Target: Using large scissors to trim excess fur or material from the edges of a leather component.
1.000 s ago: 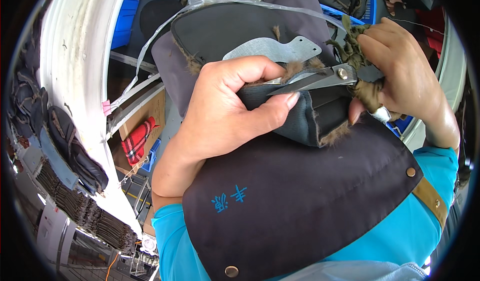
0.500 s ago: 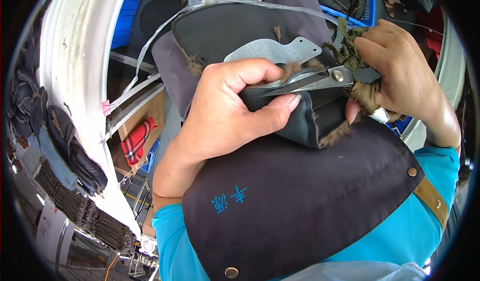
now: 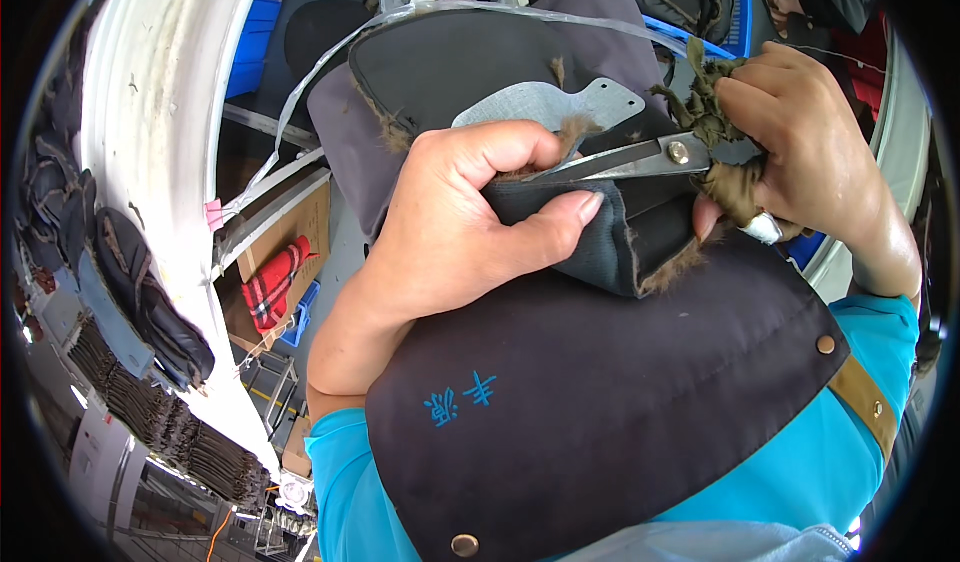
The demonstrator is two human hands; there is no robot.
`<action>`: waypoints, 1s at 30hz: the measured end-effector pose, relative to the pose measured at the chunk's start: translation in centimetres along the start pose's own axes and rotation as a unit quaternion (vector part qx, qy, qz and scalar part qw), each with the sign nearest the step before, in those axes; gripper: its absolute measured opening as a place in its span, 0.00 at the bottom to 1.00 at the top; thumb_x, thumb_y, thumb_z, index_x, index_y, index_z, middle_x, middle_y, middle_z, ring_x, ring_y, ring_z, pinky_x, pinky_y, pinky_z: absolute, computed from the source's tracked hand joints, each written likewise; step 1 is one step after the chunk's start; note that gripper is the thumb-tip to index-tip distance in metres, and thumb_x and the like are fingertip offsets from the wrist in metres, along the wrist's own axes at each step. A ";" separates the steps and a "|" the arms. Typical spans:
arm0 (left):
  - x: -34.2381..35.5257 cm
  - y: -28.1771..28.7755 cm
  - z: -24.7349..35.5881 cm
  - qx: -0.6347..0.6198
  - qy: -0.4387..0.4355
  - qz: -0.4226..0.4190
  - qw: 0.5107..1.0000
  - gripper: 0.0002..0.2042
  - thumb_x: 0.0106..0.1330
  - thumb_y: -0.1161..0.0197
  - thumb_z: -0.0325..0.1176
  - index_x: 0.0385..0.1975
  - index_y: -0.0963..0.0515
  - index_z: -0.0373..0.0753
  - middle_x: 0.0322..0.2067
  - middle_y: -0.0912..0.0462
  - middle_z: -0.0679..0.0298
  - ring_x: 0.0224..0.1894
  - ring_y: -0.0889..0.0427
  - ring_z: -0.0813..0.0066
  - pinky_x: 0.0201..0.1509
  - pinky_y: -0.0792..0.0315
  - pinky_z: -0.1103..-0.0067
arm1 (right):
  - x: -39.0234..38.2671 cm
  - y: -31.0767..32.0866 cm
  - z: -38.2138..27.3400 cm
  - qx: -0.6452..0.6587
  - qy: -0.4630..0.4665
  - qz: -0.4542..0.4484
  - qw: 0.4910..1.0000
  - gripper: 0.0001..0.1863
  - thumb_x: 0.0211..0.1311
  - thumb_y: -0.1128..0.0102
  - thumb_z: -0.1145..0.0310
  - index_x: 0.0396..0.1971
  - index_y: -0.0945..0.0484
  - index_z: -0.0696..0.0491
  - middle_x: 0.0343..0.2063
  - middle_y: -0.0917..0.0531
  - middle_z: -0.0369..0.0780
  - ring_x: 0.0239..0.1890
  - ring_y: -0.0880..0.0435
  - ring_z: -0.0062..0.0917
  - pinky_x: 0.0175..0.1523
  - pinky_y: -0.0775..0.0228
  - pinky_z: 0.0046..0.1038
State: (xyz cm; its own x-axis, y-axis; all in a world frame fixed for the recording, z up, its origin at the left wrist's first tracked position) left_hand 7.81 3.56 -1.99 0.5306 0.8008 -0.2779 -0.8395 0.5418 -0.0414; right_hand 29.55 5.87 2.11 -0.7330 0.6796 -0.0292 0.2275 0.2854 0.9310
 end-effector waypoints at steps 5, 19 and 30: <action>-0.1 -0.1 -0.2 0.002 -0.007 0.003 1.000 0.06 0.50 0.34 0.27 0.22 0.25 0.33 0.14 0.29 0.71 0.19 0.35 0.91 0.21 0.39 0.86 | 0.0 -0.1 -0.1 0.002 -0.005 -0.001 1.000 0.19 0.21 0.37 0.67 0.14 0.37 0.57 0.13 0.36 0.40 0.19 0.36 0.38 0.25 0.43 0.33; 0.0 0.2 0.6 -0.063 0.007 0.024 0.998 0.05 0.50 0.39 0.22 0.26 0.24 0.31 0.23 0.22 0.67 0.26 0.27 0.86 0.32 0.34 0.88 | 0.6 0.0 0.9 0.242 -0.139 -0.014 0.960 0.15 0.44 0.34 0.65 0.20 0.29 0.59 0.14 0.30 0.38 0.20 0.31 0.19 0.25 0.39 0.24; -0.1 1.3 0.0 -0.192 -0.078 0.048 0.977 0.06 0.57 0.40 0.26 0.32 0.28 0.34 0.25 0.26 0.72 0.26 0.33 0.91 0.30 0.39 0.90 | 0.7 -6.9 4.0 0.713 -0.247 0.119 0.646 0.29 0.64 0.62 0.43 0.22 0.30 0.55 0.08 0.39 0.29 0.10 0.43 0.11 0.16 0.51 0.14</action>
State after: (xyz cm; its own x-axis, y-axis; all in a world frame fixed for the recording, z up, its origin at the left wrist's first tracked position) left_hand 6.68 4.19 -1.98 0.4342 0.8884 -0.1489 -0.8522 0.3516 -0.3875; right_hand 30.00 7.10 -5.81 -0.3558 0.8508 -0.3868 0.9126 0.2272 -0.3398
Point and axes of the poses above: each hand's wrist, its own x-axis towards the middle knuckle, its own y-axis out of the back of the hand, z = x × y, the point moved 3 cm from there along x, towards the middle knuckle
